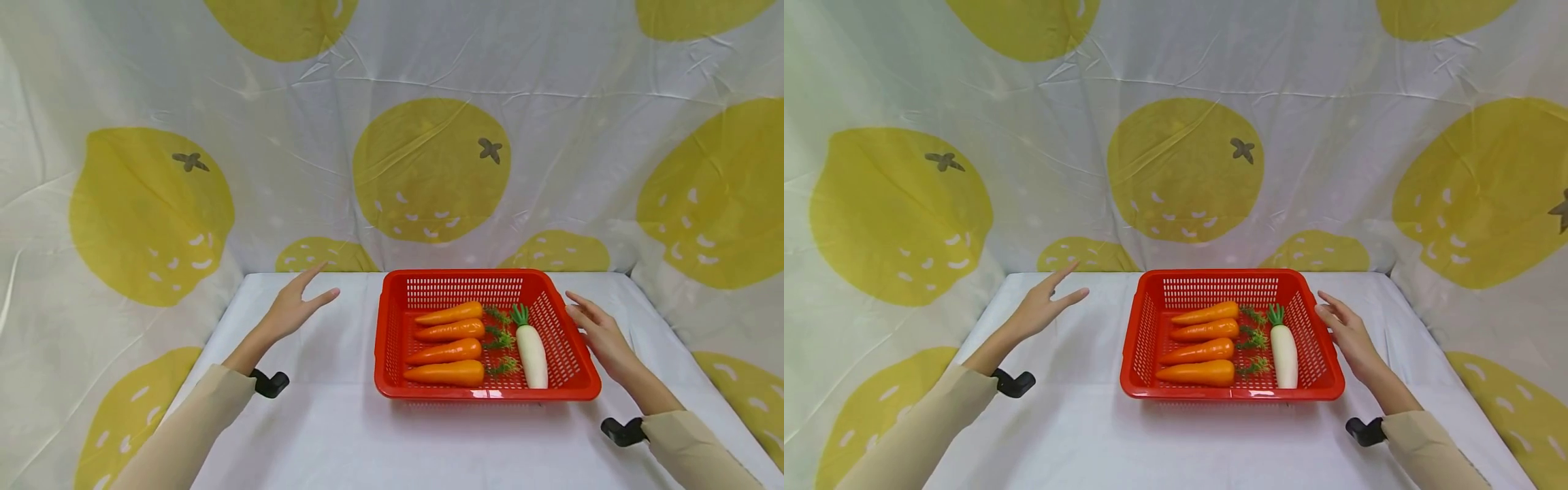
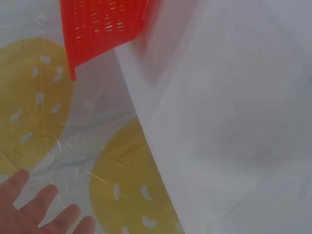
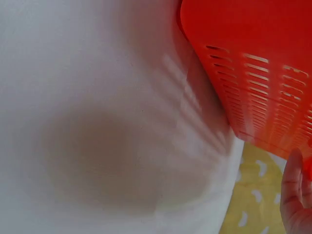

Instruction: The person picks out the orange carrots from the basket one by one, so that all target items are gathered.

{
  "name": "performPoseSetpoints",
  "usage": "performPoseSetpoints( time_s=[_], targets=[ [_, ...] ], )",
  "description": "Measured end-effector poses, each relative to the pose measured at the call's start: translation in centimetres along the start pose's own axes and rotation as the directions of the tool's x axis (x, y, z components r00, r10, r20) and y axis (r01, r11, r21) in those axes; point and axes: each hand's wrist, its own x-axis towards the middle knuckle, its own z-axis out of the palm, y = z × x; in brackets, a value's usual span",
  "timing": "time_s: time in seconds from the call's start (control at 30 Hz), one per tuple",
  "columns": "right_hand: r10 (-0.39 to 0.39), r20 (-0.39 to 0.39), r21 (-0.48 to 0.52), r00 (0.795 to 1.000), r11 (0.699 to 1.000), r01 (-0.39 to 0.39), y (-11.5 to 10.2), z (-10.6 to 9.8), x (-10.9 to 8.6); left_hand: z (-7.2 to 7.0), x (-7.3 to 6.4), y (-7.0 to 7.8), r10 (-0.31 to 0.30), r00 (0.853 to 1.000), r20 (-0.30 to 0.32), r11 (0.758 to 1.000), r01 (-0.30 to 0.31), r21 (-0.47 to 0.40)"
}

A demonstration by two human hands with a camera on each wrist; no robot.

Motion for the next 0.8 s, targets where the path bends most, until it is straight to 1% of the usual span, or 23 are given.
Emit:
performPoseSetpoints(
  time_s=[0.17, 0.27, 0.33, 0.43, 0.53, 0.7, 0.8],
  targets=[
    [0.061, -0.009, 0.04, 0.998, 0.997, -0.061, -0.2, 0.6, -0.1, 0.1, 0.5, 1.9, 0.049, 0.999, 0.018, 0.997, -0.048, -0.056],
    [0.067, -0.023, 0.067, 0.997, 0.996, -0.066, -0.2, 1.0, -0.2, 0.2, 0.9, 3.0, 0.082, 0.996, 0.035, 0.993, -0.079, -0.082],
    [0.061, -0.039, 0.083, 0.997, 0.995, -0.058, -0.2, 1.2, -0.2, 0.3, 1.1, 3.7, 0.107, 0.993, 0.045, 0.99, -0.102, -0.098],
    [0.035, -0.079, 0.065, 0.996, 0.997, -0.03, 0.2, 1.4, 0.0, 0.5, 1.6, 4.7, 0.147, 0.988, 0.055, 0.982, -0.139, -0.131],
    [0.011, -0.107, 0.041, 0.994, 0.999, -0.007, 0.5, 1.5, 0.2, 0.7, 2.1, 5.7, 0.168, 0.984, 0.059, 0.976, -0.157, -0.15],
    [-0.022, -0.119, 0.0, 0.993, 1.0, 0.023, 0.7, 1.6, 0.2, 1.2, 2.9, 7.4, 0.178, 0.982, 0.067, 0.969, -0.163, -0.188],
    [-0.027, -0.12, -0.027, 0.992, 0.999, 0.024, 0.7, 1.6, 0.3, 1.6, 3.4, 8.5, 0.183, 0.98, 0.074, 0.964, -0.164, -0.21]
  ],
)
